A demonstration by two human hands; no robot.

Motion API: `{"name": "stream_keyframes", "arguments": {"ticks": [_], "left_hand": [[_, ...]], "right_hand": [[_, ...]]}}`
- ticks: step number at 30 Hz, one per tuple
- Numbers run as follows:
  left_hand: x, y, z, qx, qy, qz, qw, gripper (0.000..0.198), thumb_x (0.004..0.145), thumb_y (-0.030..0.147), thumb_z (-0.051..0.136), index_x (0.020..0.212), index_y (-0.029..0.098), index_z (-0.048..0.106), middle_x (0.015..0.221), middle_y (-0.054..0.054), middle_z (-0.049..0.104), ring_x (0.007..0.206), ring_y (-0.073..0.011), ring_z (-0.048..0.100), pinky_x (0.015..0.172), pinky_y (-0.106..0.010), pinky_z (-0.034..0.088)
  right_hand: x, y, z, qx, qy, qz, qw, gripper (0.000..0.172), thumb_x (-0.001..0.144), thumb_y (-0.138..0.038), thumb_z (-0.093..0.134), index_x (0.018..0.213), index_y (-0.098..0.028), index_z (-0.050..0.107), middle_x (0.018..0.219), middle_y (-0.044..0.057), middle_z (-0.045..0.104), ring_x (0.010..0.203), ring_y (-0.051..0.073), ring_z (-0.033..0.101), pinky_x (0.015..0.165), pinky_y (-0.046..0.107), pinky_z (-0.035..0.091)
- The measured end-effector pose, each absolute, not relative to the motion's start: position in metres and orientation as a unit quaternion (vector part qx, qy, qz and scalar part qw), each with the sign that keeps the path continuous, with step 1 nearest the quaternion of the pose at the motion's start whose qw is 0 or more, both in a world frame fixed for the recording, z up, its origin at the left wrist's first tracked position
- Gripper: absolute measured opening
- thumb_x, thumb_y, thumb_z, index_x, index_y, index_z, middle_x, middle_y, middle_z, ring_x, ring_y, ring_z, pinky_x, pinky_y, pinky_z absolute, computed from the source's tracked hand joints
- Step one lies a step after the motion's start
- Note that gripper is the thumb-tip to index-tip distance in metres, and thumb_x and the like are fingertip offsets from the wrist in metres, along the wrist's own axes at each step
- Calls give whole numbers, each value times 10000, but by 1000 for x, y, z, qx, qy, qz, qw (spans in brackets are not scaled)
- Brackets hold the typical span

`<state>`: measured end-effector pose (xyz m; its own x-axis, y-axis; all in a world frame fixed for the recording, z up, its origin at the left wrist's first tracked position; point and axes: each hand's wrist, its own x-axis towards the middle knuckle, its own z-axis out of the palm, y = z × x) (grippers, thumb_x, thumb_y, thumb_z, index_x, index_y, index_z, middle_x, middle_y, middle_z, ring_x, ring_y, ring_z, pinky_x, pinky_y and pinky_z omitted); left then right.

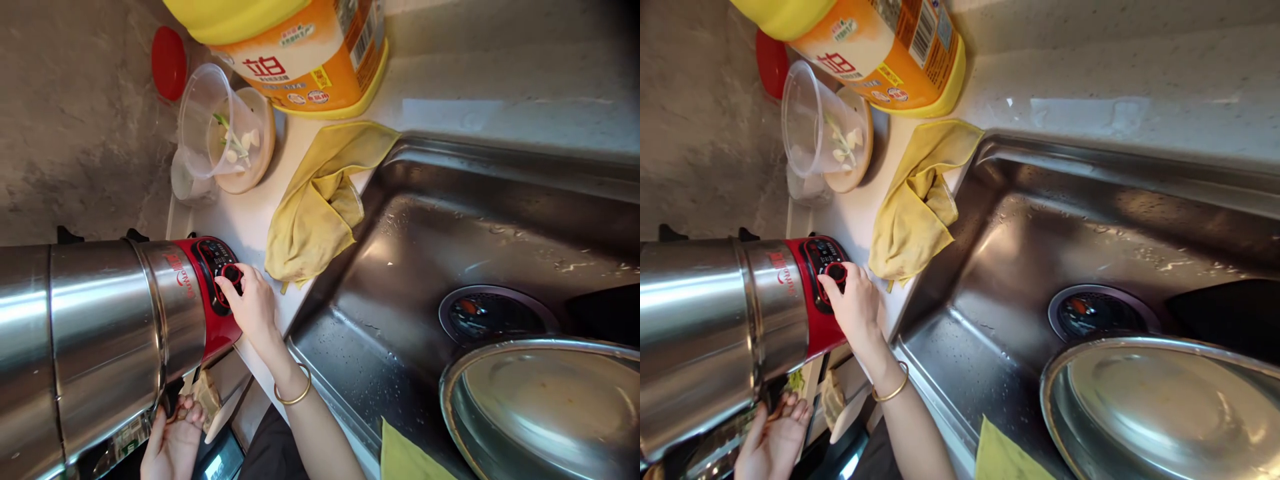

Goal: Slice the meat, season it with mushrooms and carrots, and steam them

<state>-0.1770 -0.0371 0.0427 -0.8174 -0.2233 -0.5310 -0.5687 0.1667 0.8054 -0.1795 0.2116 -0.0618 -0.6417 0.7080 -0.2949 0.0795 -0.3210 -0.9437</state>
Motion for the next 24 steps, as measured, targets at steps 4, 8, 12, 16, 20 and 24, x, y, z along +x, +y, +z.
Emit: {"name": "stream_keyframes", "arguments": {"ticks": [4,8,12,16,20,24], "left_hand": [[-177,-38,44,-267,735,598,175,235,618,363,741,756,192,657,743,-23,541,637,-142,502,602,-314,499],[-176,-36,43,-262,731,608,167,232,636,359,733,784,203,646,760,-10,528,638,-132,486,609,-311,488],[-176,-34,42,-279,722,609,172,234,618,343,735,779,206,636,739,-3,517,631,-133,477,620,-326,492],[-176,-34,40,-279,715,616,178,251,630,361,735,793,202,630,751,-8,521,635,-135,480,618,-326,490],[-175,-30,39,-283,695,638,175,256,623,342,748,794,198,626,714,0,498,620,-127,468,591,-303,479],[-172,-17,34,-258,678,659,196,245,670,360,742,799,169,656,720,-14,530,628,-115,473,604,-279,475]], "right_hand": [[-181,208,-57,-382,-532,725,212,388,879,-508,529,1099,-200,615,967,53,667,812,158,599,716,251,453],[-179,209,-58,-374,-535,726,217,371,893,-486,517,1111,-201,609,953,45,669,792,152,594,715,248,448],[-178,209,-58,-383,-531,723,219,391,891,-509,508,1108,-203,615,888,29,659,759,142,581,690,238,436],[-179,204,-58,-400,-517,727,209,434,879,-509,525,1171,-197,600,805,9,640,712,128,575,666,229,429],[-183,203,-58,-402,-507,734,208,457,883,-525,506,1166,-179,602,773,12,632,694,129,572,657,225,435],[-195,216,-59,-408,-531,707,225,467,898,-540,465,1139,-170,618,766,19,620,704,136,563,679,234,436]]}}
